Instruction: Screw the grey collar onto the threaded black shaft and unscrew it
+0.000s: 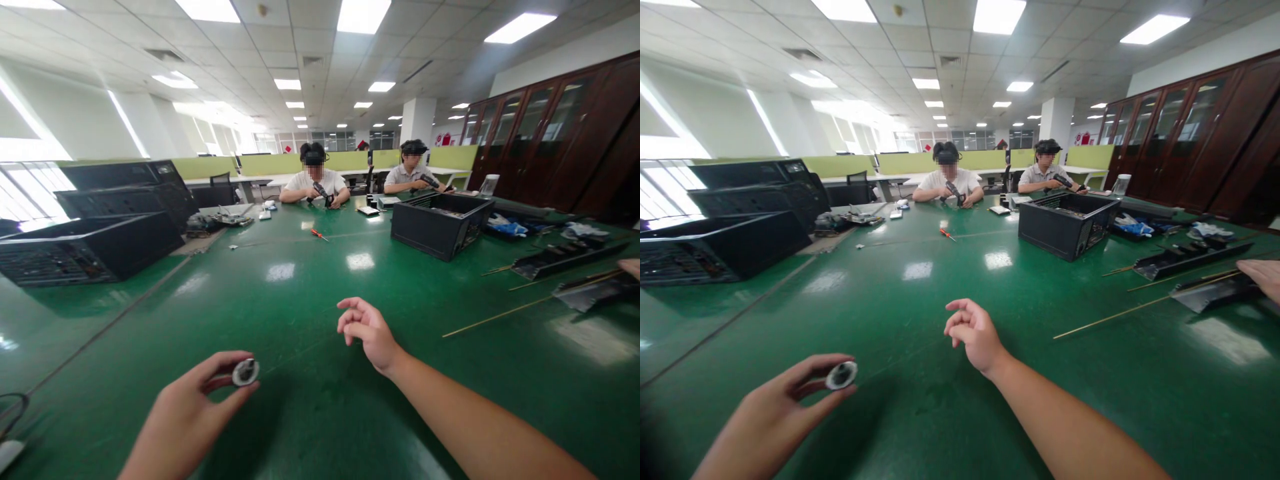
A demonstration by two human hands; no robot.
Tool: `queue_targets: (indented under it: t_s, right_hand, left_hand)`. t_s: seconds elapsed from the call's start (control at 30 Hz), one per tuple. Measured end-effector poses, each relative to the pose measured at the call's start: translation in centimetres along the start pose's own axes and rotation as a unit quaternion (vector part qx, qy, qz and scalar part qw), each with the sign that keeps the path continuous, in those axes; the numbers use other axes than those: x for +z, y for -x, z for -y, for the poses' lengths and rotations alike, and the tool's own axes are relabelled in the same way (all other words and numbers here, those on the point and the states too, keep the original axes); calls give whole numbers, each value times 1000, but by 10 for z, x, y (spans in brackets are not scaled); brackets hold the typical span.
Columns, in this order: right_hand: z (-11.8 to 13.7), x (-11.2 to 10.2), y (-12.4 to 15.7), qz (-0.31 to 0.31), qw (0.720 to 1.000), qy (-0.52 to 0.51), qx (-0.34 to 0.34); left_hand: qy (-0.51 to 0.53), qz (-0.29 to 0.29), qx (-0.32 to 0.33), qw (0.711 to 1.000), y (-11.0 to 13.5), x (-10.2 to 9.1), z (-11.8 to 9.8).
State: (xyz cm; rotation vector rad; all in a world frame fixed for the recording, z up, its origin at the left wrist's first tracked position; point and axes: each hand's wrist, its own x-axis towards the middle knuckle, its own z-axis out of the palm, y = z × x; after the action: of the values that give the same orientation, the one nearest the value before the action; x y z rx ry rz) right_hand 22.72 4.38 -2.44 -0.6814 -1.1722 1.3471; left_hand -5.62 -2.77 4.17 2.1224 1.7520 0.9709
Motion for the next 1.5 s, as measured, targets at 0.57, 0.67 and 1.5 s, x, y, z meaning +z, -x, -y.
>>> queue_targets:
  t_s: [0.57,0.67,1.5]
  right_hand:
    - [12,21,27,133,848,474,-195]
    - [12,22,27,140,849,466,-205]
    - [8,19,29,160,848,454,-221]
  left_hand:
    - [110,-16,192,975,-9,79,-11]
    - [123,-9,201,972,-8,80,-15]
    - [134,-10,159,978,-4,81,-17]
